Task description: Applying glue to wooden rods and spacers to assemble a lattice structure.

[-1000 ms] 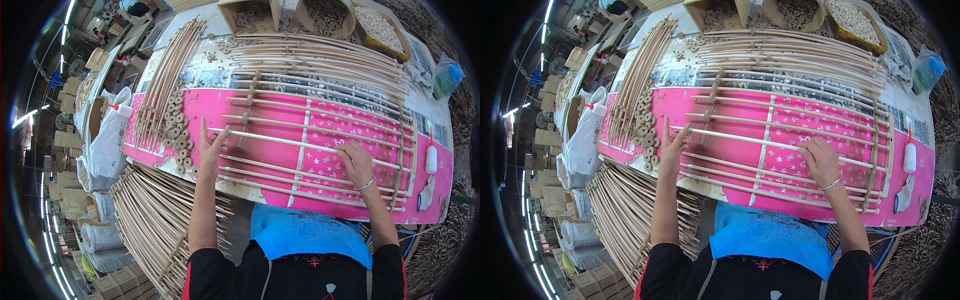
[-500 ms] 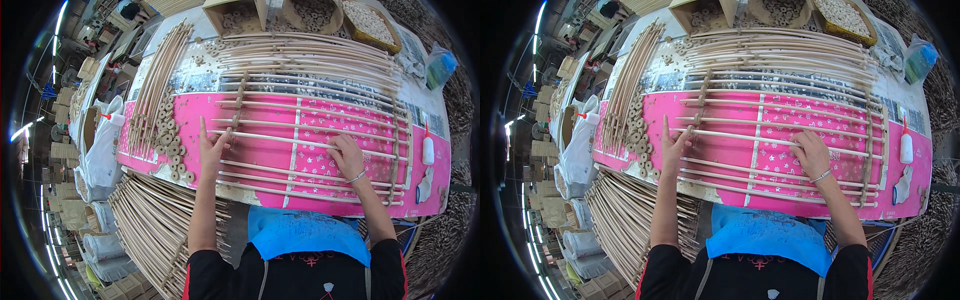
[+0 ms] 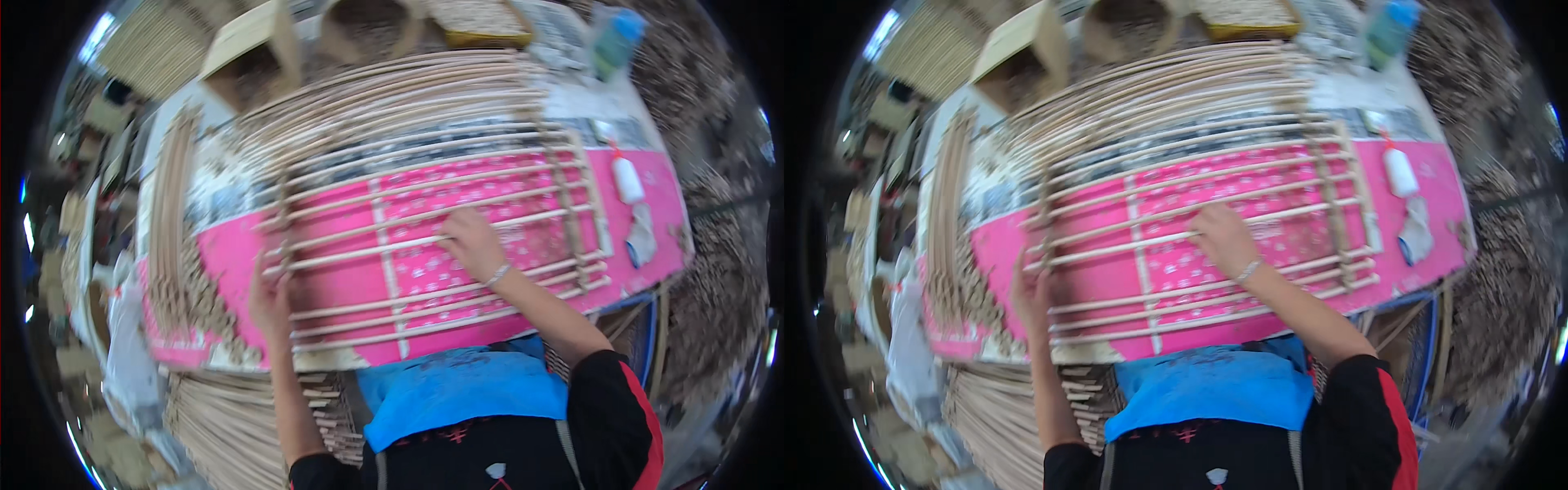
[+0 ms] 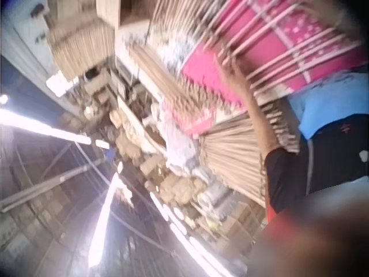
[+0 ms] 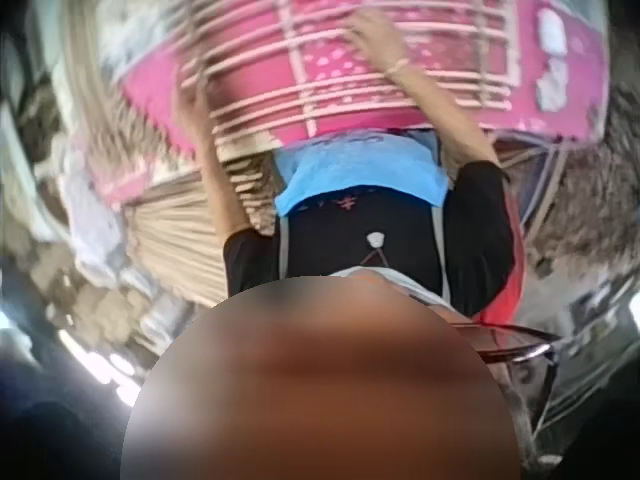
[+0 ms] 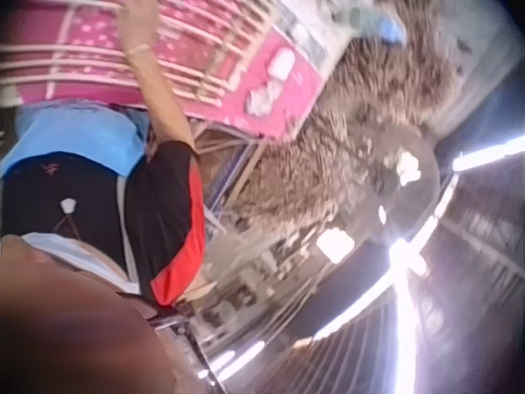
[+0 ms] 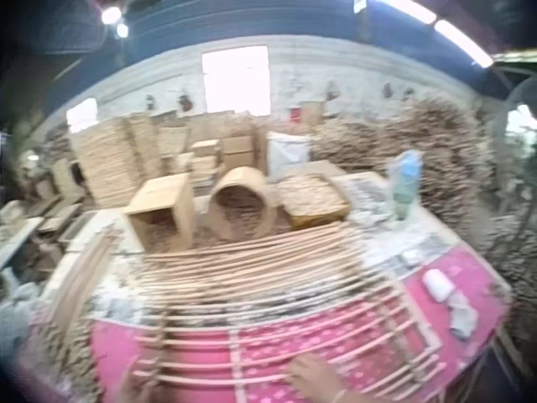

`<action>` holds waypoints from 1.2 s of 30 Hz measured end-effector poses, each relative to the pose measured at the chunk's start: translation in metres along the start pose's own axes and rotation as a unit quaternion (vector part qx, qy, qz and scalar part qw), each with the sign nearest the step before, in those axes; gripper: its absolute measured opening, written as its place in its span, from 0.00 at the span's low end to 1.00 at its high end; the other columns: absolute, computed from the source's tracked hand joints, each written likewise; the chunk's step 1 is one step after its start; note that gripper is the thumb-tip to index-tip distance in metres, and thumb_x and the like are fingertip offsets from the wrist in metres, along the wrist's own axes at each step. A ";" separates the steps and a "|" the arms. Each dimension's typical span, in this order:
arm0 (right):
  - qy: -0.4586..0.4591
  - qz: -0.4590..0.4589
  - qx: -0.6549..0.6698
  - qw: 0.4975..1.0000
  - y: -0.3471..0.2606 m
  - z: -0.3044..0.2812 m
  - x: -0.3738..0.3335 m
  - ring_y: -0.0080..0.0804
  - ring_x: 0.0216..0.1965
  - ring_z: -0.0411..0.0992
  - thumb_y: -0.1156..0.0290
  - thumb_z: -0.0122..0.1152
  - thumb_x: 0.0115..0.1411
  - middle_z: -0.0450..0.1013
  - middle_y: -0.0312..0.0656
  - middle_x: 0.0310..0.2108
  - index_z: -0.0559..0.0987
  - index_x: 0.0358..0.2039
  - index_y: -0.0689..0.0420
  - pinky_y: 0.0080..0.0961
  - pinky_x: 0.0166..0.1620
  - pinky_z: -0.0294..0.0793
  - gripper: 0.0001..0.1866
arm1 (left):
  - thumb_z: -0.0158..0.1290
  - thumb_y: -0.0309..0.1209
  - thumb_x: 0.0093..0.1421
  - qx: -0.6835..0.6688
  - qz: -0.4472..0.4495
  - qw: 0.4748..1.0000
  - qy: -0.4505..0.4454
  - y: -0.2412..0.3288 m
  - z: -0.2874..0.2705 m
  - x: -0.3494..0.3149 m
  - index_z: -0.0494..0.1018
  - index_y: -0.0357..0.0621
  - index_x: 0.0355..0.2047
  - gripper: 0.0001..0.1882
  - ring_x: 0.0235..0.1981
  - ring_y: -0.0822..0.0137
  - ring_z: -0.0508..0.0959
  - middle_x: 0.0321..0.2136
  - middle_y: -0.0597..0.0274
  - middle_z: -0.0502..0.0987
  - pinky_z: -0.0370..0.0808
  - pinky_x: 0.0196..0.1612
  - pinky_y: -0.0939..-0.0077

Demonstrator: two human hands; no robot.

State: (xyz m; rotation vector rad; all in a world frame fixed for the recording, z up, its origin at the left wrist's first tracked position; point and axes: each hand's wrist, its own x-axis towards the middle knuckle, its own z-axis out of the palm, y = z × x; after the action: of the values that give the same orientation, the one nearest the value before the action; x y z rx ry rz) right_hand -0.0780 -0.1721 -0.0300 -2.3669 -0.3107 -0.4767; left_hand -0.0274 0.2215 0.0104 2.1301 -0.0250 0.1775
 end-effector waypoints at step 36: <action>0.094 0.084 -0.039 0.991 -0.053 -0.092 -0.040 0.46 0.46 0.71 0.77 0.67 0.55 0.76 0.45 0.41 0.82 0.41 0.58 0.41 0.52 0.66 0.11 | 0.62 0.32 0.59 0.108 0.378 0.893 -0.217 0.078 0.091 0.032 0.80 0.49 0.45 0.13 0.46 0.53 0.79 0.43 0.60 0.78 0.75 0.48 0.57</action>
State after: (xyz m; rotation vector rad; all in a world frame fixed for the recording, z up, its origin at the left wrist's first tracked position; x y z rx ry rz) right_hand -0.1554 -0.1993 0.0480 -2.3767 -0.0063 -0.6362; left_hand 0.0081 0.1042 0.0325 2.2338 -1.1544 0.1550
